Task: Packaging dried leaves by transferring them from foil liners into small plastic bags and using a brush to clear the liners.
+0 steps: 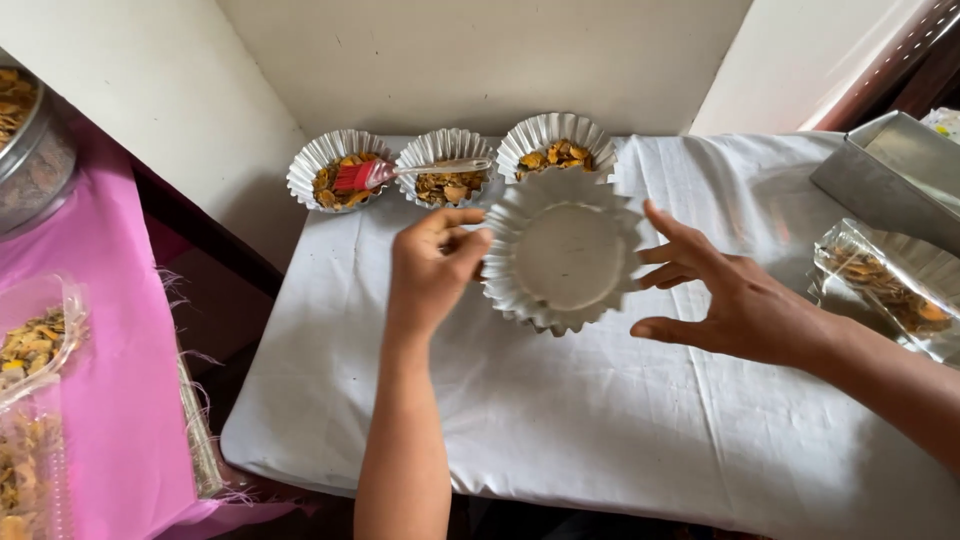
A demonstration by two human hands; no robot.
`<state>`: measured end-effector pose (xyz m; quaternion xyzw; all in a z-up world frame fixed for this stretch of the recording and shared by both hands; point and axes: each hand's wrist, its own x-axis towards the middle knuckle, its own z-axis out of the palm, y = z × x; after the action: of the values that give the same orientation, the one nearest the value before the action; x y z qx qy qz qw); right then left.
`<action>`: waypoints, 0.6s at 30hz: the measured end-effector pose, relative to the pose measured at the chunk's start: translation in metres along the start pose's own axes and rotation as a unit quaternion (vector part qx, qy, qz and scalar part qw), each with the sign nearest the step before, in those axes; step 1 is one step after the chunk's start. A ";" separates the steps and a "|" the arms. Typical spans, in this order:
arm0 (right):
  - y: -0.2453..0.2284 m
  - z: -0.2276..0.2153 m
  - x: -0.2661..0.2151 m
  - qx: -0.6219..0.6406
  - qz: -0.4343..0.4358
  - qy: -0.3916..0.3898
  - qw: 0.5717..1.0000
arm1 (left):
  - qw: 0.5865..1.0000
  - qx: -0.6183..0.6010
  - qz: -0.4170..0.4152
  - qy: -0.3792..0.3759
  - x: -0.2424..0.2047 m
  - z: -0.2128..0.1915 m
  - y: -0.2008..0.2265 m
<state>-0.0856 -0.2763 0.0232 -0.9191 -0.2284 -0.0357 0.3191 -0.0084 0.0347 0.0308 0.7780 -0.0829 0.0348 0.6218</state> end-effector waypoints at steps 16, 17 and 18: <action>0.065 -0.018 -0.067 -0.400 0.149 -0.032 0.904 | 0.919 0.287 0.174 -0.204 -0.007 0.048 -0.020; 0.070 -0.014 -0.068 -0.425 0.128 -0.038 0.895 | 0.908 0.316 0.151 -0.229 -0.009 0.049 -0.016; 0.076 -0.008 -0.068 -0.449 0.105 -0.046 0.886 | 0.896 0.344 0.126 -0.251 -0.012 0.048 -0.012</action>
<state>-0.1117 -0.3609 -0.0278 -0.9834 -0.1044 -0.0582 -0.1368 -0.0202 -0.0084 0.0064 0.9093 -0.3165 -0.0574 0.2639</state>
